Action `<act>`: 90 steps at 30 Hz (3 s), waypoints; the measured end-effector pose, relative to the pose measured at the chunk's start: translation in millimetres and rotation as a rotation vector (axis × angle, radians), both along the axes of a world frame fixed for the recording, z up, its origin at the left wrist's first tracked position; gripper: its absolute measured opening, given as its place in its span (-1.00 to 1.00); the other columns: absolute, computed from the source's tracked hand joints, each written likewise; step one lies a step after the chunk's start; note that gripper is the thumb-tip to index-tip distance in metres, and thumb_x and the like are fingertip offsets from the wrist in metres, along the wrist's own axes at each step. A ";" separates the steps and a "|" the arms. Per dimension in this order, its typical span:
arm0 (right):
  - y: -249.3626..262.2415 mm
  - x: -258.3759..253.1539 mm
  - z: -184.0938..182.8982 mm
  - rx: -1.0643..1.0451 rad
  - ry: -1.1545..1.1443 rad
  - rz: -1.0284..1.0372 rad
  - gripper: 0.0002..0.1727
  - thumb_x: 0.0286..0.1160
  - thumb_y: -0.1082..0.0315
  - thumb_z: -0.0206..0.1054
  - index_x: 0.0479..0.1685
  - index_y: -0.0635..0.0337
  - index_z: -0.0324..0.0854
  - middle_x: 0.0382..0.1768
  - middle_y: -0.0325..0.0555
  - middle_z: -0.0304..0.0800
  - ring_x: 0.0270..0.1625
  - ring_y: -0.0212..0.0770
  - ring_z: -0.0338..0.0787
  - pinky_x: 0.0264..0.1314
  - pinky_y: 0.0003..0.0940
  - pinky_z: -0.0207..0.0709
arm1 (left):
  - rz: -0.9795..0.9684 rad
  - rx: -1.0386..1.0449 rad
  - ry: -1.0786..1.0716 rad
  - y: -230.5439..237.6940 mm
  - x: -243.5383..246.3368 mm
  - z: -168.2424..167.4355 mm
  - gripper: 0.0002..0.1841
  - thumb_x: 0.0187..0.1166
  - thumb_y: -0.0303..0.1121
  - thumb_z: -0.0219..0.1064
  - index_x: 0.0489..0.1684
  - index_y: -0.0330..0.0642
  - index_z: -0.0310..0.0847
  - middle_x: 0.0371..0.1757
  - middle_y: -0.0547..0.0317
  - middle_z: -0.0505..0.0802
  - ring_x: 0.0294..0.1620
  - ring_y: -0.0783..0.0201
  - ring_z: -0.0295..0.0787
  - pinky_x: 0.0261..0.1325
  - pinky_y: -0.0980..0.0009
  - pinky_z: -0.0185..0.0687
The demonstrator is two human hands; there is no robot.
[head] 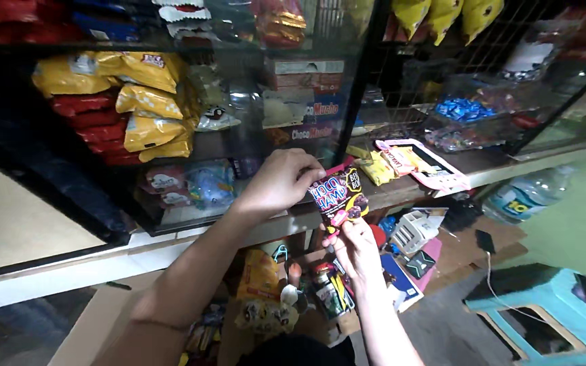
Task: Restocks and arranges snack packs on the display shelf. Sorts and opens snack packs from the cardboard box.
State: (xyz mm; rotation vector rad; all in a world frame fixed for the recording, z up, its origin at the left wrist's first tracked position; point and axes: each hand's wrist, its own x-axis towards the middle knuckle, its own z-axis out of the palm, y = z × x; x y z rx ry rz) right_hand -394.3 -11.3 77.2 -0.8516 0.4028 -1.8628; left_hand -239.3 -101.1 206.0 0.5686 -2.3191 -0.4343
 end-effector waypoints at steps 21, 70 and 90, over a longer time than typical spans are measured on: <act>-83.8 98.5 43.6 -0.636 0.858 -0.968 -0.88 0.46 0.44 0.44 -0.10 0.15 0.79 0.16 0.05 0.73 0.40 -0.38 0.65 0.50 -0.60 0.45 | 0.377 0.187 0.759 46.9 64.6 -38.4 -0.41 0.36 -0.28 0.56 0.22 -0.55 0.48 -0.03 0.13 0.85 -0.07 0.59 0.84 -0.04 0.61 0.81; -71.7 39.6 35.5 -0.466 1.003 -0.912 -0.76 0.49 0.35 0.27 -0.25 0.34 0.78 -0.15 0.12 0.71 0.11 -0.33 0.66 0.30 -0.70 0.42 | 0.716 0.567 0.071 -156.7 24.1 76.3 -0.55 0.75 -0.39 0.16 0.53 -0.47 0.39 0.44 -0.42 0.61 0.43 -0.19 0.57 0.47 -0.11 0.43; -69.9 32.0 29.8 -0.468 1.057 -0.875 -0.78 0.46 0.37 0.28 -0.29 0.32 0.80 -0.21 0.10 0.74 0.04 -0.30 0.70 0.25 -0.68 0.47 | 0.845 0.308 0.060 -170.8 10.9 60.8 -0.54 0.74 -0.41 0.19 0.52 -0.54 0.40 0.55 -0.47 0.53 0.63 -0.31 0.40 0.66 -0.14 0.25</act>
